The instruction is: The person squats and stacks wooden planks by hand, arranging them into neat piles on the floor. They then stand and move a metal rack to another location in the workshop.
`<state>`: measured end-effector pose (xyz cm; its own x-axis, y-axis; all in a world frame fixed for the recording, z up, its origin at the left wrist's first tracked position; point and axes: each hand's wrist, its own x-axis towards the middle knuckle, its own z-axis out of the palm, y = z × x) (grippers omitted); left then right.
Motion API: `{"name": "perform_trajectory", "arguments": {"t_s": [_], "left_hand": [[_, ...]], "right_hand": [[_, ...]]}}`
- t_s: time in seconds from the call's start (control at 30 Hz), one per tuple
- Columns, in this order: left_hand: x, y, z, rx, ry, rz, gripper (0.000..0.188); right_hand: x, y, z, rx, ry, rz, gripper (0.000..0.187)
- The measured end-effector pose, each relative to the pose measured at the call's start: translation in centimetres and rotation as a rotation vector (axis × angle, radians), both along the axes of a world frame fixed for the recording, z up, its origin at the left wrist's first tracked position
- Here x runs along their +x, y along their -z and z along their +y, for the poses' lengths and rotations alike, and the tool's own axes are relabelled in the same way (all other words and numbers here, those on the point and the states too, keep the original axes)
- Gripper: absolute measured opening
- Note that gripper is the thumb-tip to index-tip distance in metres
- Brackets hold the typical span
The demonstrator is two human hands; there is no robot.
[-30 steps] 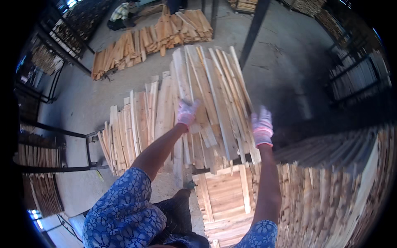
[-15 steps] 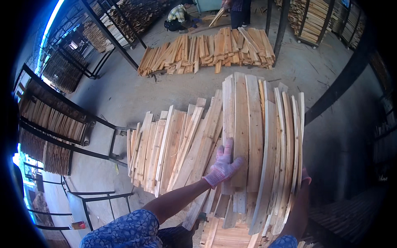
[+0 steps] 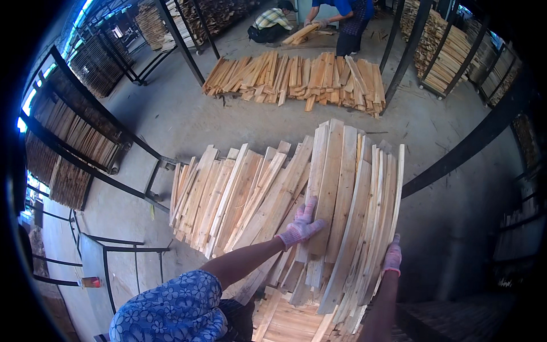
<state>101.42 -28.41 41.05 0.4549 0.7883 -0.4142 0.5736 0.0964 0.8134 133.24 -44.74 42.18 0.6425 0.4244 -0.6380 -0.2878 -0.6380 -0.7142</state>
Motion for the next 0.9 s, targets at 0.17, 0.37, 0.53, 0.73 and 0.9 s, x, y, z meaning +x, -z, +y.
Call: {"name": "perform_trajectory", "arguments": {"t_s": [0.17,0.37,0.53,0.73,0.9], "left_hand": [[-0.8,1.2,0.9,-0.023,-0.060,-0.097,0.104],[0.6,-1.2,2.1,-0.242,-0.023,-0.192,0.114],[2.9,-9.0,-0.8,-0.142,-0.039,0.052,0.123],[-0.6,-7.0,-2.5,-0.109,-0.084,-0.050,0.115],[-9.0,-6.0,-10.8,-0.360,-0.121,-0.340,0.115]], "right_hand": [[-7.3,-3.2,0.3,0.274,0.046,0.273,0.077],[-8.1,0.3,0.0,0.339,0.192,0.280,0.081],[-11.3,-6.6,-0.6,0.497,0.047,0.168,0.091],[-14.2,-6.5,-3.0,0.418,-0.076,0.149,0.090],[-21.8,-6.6,-12.4,0.495,0.083,0.404,0.084]]}}
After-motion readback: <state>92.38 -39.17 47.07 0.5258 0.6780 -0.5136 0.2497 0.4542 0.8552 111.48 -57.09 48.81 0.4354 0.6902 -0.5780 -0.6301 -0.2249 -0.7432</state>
